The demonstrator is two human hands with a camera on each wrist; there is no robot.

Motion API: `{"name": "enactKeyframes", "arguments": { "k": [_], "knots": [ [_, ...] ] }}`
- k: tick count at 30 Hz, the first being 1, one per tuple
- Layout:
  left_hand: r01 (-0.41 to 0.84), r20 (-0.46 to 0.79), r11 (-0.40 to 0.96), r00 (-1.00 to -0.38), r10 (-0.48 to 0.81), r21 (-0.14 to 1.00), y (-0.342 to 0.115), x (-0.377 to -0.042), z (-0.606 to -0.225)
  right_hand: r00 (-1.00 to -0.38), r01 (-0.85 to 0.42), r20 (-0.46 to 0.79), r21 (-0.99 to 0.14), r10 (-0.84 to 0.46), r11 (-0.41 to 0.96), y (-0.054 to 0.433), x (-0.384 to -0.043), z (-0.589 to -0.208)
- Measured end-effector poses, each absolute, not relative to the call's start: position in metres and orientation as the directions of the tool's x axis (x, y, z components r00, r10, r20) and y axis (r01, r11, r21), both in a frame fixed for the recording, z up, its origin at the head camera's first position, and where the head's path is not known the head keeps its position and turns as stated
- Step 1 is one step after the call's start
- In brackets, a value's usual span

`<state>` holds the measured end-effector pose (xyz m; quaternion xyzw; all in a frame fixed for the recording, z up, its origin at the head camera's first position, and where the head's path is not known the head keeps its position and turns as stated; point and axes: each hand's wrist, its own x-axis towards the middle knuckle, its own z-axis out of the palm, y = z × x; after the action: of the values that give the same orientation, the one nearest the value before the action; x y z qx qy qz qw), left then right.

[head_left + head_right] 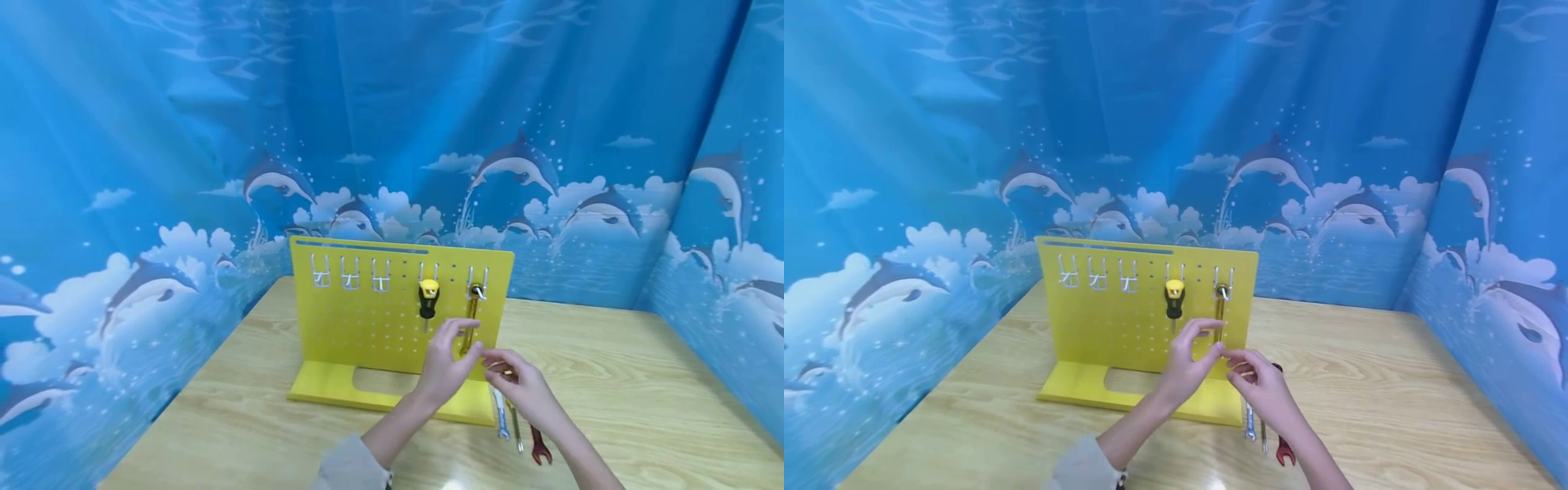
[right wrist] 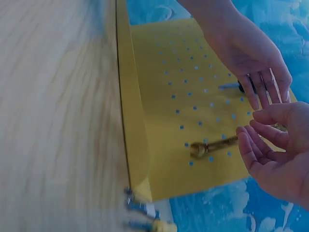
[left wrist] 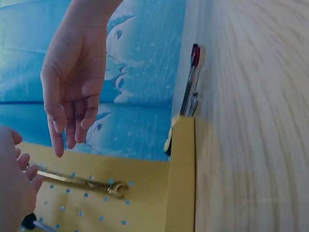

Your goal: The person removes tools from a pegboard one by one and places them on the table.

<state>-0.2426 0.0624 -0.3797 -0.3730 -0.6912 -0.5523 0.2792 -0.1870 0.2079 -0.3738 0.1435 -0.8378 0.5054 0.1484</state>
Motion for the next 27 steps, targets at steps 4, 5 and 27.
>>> {"name": "enactKeyframes", "arguments": {
  "k": [4,5,27],
  "knots": [
    [0.827,0.828,0.098,-0.559,0.042,0.554,0.043,-0.249,-0.375,-0.920,-0.390,0.372,-0.837,-0.122,0.385,0.185,-0.201,-0.367],
    [0.819,0.823,0.100,-0.568,0.003,0.565,0.039,-0.251,-0.374,-0.924,-0.381,0.361,-0.847,-0.125,0.370,0.179,-0.205,-0.366],
    [0.614,0.633,0.180,-0.771,-0.072,0.768,0.027,-0.266,-0.361,-0.905,-0.422,0.417,-0.844,-0.090,0.331,0.130,-0.242,-0.367]
  ]
}}
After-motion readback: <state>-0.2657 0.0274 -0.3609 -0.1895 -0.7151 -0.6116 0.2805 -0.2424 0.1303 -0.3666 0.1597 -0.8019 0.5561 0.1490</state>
